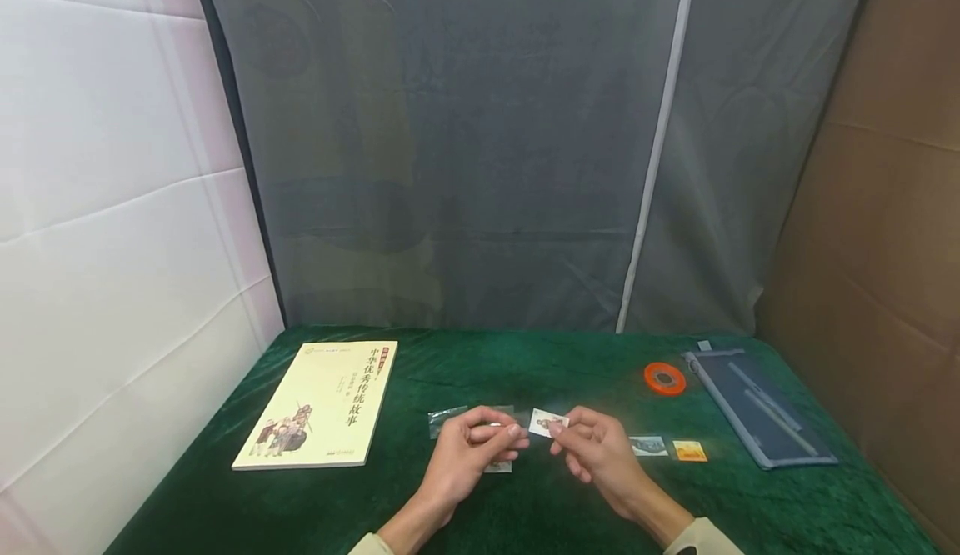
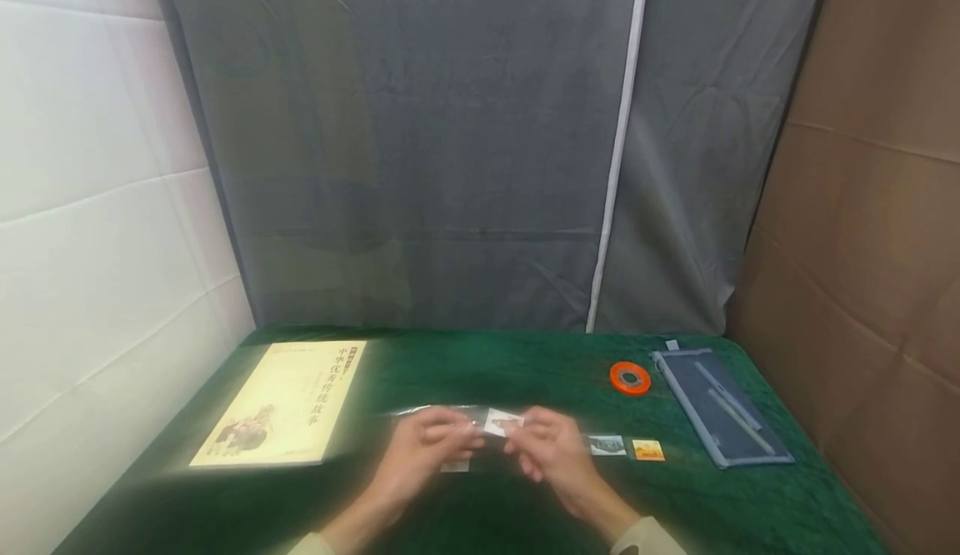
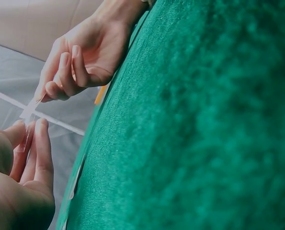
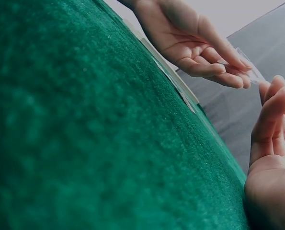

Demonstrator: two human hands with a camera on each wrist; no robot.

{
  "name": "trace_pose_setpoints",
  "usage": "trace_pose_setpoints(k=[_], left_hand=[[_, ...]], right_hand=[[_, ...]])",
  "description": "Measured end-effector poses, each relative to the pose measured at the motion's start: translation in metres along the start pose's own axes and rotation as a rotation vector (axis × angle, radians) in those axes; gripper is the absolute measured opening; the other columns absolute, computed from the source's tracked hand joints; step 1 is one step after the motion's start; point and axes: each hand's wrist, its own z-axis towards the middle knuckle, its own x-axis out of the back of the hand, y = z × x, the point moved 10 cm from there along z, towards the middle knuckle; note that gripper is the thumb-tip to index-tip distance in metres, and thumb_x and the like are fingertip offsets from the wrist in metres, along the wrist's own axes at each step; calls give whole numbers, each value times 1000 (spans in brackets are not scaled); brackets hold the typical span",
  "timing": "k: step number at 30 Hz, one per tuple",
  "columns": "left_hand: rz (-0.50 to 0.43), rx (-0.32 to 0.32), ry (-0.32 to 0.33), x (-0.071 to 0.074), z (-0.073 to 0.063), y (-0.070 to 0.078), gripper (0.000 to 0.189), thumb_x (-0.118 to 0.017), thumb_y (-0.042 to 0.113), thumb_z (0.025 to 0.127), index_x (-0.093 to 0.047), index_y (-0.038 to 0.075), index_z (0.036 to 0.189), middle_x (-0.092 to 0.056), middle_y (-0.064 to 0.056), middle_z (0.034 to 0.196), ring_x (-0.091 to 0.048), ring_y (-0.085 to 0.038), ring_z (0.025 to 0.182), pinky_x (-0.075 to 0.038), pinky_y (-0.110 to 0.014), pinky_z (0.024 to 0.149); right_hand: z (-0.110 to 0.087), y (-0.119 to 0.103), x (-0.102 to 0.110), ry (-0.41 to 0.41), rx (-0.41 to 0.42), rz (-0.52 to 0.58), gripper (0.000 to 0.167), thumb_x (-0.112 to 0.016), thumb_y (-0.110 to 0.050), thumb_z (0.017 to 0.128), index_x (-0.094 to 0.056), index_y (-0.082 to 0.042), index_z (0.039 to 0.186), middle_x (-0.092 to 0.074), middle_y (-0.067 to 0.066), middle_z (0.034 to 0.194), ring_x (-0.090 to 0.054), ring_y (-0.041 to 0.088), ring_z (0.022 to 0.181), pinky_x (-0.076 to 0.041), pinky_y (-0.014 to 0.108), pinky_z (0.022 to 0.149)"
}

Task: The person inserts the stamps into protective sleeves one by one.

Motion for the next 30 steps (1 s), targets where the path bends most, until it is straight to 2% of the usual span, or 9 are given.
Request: trace_pose_setpoints(k=[4,14,23,27,30], left_hand=[[11,-3,-5,-1,-1,1,42,-79,25,102,-68,-7,126,-81,-22,115,-82,-29,103,-66,-33,87],[34,-6,-10,-1,0,2,36,-80,25,101,-71,-3,122,-83,-20,111,-82,-32,103,-67,-34,87],[63,-3,-21,-2,-2,2,34,-82,28,99,-74,3,119,-84,-16,107,-81,-33,103,-66,-33,86],[83,-13,0,0,-2,3,32,-83,28,98,-75,4,118,-84,-14,106,-81,-33,102,-65,-32,84],[97,-13,24,2,-2,3,32,-84,29,97,-75,5,116,-85,-11,104,-81,-30,98,-65,-31,82]], right_hand=[[0,2,-2,-20,-18,-29,12,-71,-18,106,-65,-10,100,-78,0,87,-56,3,53,-43,16,48],[-1,1,-3,-40,-31,-38,13,-71,-19,106,-65,-9,99,-77,-1,86,-56,4,54,-44,16,49],[-2,3,-6,-68,-58,-25,11,-72,-17,105,-69,-7,105,-75,-2,84,-56,2,55,-44,16,49],[-2,2,-6,-56,-36,1,12,-69,-17,107,-70,-6,112,-75,-2,85,-56,2,55,-44,16,48],[-1,1,-6,-54,-19,10,11,-69,-16,107,-69,-6,112,-76,0,86,-57,3,55,-45,17,48]])
